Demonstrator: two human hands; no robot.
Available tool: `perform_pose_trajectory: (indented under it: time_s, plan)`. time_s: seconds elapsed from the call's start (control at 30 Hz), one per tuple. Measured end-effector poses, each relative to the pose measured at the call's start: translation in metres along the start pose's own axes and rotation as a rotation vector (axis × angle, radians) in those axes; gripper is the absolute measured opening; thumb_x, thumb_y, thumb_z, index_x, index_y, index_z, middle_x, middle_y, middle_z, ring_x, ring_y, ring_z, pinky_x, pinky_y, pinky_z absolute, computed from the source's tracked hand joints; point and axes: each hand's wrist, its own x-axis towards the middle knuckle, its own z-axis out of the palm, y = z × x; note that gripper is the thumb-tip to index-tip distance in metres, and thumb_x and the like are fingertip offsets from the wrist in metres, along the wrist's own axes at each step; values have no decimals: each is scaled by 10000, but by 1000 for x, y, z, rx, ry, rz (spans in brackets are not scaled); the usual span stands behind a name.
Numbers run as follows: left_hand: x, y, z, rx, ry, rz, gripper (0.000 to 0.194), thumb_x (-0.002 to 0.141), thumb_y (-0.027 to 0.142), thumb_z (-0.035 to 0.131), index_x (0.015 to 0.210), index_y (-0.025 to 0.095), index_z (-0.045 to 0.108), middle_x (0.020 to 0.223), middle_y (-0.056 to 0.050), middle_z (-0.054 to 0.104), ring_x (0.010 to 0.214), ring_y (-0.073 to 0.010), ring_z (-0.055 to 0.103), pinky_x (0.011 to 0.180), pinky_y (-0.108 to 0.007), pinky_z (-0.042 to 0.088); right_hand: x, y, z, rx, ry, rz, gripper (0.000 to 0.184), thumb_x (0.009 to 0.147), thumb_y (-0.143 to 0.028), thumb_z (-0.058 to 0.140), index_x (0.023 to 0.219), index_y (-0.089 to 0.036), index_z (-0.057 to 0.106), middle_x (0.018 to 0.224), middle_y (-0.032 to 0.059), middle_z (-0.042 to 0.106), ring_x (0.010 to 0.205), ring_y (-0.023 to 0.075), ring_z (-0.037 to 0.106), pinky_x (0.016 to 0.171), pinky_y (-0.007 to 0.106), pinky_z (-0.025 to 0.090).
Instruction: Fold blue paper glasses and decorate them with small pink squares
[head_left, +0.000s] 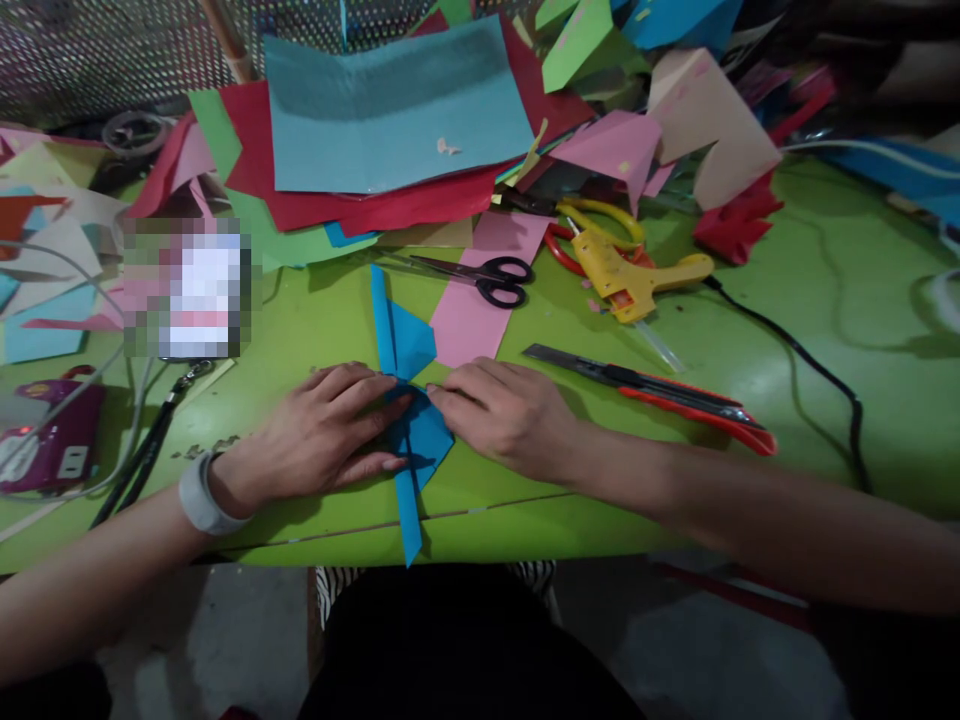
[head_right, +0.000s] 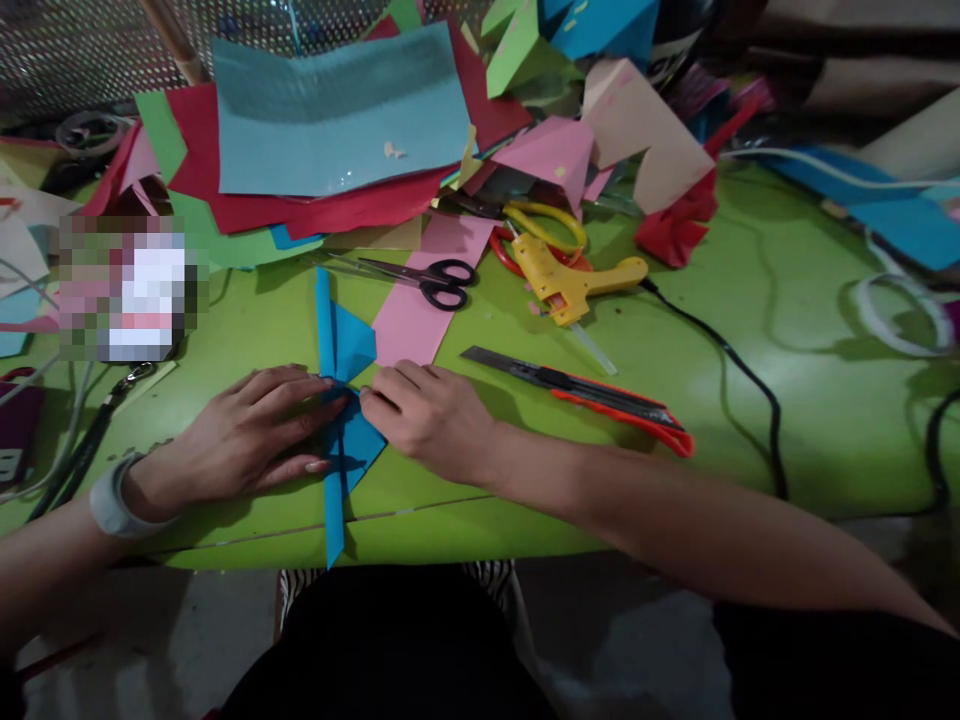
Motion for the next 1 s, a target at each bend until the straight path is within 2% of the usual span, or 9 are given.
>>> perform_pose_trajectory:
  time_s: [0.1,0.37,0.57,0.73,0.93,1.0]
  plan:
    - [0,0,-1,-1,1,-4,534,994,559,423,1271,151,627,1251,-146,659,1118,-300,617,930,-455,544,0,1,0,9,-7,-16,203,973,-113,509,918,-117,704,776,51,650,739,160,537,640,299,430]
    - [-1,-1,-1,-14,32,3,503,981,527,484,1269,139,624,1251,-148,670,1097,-300,649,935,-452,553,2,6,-5,-30,4,-219,200,961,-74,517,889,-106,701,797,55,663,736,162,534,591,302,393]
    - [0,-1,-1,-38,61,2,470,981,498,503,1257,138,627,1241,-151,683,1087,-294,666,908,-444,569,2,10,-7,-21,-79,-271,207,971,-78,500,887,-120,684,871,73,667,786,164,533,633,314,394]
    - [-1,-3,0,-50,64,1,455,974,486,524,1258,143,615,1248,-146,683,1069,-276,674,906,-423,567,0,11,-4,-5,-48,-262,154,943,-104,548,864,-112,680,837,65,638,765,167,509,625,323,375]
    - [-1,0,4,12,4,-40,628,990,573,419,1422,122,475,1223,-170,664,1103,-299,629,917,-442,531,-1,11,-2,-6,-60,-265,196,957,-105,508,852,-124,672,829,61,615,778,165,494,633,323,369]
    - [0,1,5,43,-22,-35,665,981,614,390,1433,134,476,1231,-167,646,1112,-306,609,947,-453,506,-1,11,-3,1,-45,-264,190,950,-96,511,862,-116,678,833,65,618,789,169,500,638,324,376]
